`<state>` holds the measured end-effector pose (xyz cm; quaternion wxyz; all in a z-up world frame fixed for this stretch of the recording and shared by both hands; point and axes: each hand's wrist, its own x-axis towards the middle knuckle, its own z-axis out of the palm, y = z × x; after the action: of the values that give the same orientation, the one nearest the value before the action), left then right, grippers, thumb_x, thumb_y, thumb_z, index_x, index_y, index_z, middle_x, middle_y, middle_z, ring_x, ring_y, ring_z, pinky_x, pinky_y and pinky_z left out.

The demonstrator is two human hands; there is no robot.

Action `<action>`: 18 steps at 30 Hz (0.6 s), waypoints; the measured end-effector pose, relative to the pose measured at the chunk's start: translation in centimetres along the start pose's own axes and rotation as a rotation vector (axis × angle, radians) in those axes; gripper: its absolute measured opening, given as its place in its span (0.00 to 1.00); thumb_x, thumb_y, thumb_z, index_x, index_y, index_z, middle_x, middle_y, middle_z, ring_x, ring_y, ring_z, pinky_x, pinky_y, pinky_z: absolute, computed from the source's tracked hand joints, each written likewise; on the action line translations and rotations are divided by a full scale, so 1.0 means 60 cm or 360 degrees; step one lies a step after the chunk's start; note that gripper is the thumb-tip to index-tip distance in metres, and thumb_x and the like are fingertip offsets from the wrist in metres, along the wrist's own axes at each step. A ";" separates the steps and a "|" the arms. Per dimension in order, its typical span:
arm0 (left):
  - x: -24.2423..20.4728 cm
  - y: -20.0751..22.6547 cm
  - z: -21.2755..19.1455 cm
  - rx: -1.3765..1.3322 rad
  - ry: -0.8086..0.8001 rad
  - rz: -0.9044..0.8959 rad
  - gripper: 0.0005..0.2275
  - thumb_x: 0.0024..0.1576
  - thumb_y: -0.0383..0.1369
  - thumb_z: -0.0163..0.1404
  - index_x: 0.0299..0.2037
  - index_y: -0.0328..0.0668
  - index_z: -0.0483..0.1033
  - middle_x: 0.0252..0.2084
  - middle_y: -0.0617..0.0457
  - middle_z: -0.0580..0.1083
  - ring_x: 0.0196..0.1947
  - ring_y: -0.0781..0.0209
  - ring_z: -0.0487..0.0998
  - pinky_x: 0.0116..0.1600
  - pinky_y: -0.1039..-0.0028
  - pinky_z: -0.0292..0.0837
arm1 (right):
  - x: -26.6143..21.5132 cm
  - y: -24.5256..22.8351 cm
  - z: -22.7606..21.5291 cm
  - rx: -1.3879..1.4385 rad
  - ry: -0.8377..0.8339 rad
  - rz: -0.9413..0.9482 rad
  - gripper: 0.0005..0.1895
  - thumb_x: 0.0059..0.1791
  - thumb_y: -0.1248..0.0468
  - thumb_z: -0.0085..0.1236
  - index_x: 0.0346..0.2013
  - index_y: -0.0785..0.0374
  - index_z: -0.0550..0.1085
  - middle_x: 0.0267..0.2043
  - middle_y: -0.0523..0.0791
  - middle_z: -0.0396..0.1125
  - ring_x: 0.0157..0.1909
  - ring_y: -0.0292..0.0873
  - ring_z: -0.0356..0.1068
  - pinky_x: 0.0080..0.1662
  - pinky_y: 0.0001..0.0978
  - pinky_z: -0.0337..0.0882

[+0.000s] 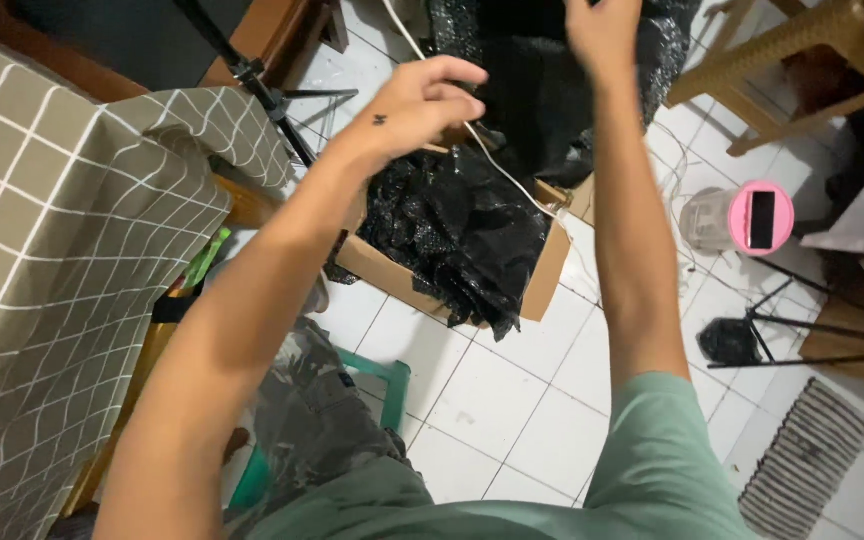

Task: The person assembles a small cardboard box, places a black item inside, and seals it with tape. They then wrap the sealed box in black bubble wrap and secure it with tape before placing it on a stack of similar packages.

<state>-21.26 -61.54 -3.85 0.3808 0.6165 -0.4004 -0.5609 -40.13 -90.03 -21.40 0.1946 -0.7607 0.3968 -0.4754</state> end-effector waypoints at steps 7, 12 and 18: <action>-0.043 -0.009 -0.013 0.0044 0.0067 -0.0198 0.16 0.57 0.36 0.52 0.57 0.55 0.74 0.45 0.63 0.80 0.40 0.74 0.80 0.42 0.81 0.74 | -0.446 -0.124 -0.026 -0.0751 -0.1105 -0.0134 0.41 0.46 0.53 0.63 0.72 0.53 0.58 0.75 0.60 0.48 0.75 0.64 0.49 0.65 0.67 0.57; -0.069 -0.026 -0.007 0.0086 0.0089 -0.0237 0.17 0.56 0.37 0.52 0.56 0.56 0.74 0.44 0.61 0.80 0.41 0.73 0.77 0.43 0.78 0.73 | -0.650 0.017 0.010 -0.0992 -0.1558 0.0654 0.31 0.50 0.44 0.56 0.67 0.40 0.62 0.71 0.49 0.52 0.71 0.63 0.51 0.59 0.73 0.58; -0.088 -0.024 -0.011 0.0224 0.0079 -0.0291 0.18 0.56 0.37 0.52 0.58 0.54 0.73 0.46 0.60 0.79 0.41 0.70 0.76 0.48 0.77 0.69 | -0.561 0.110 0.009 -0.0494 -0.1158 0.0773 0.17 0.52 0.52 0.49 0.44 0.59 0.78 0.46 0.55 0.75 0.47 0.62 0.74 0.47 0.55 0.69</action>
<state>-20.74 -56.12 -3.07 0.2936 0.6892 -0.3715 -0.5484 -50.24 -67.53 -45.25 0.3108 -0.7832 0.5358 -0.0533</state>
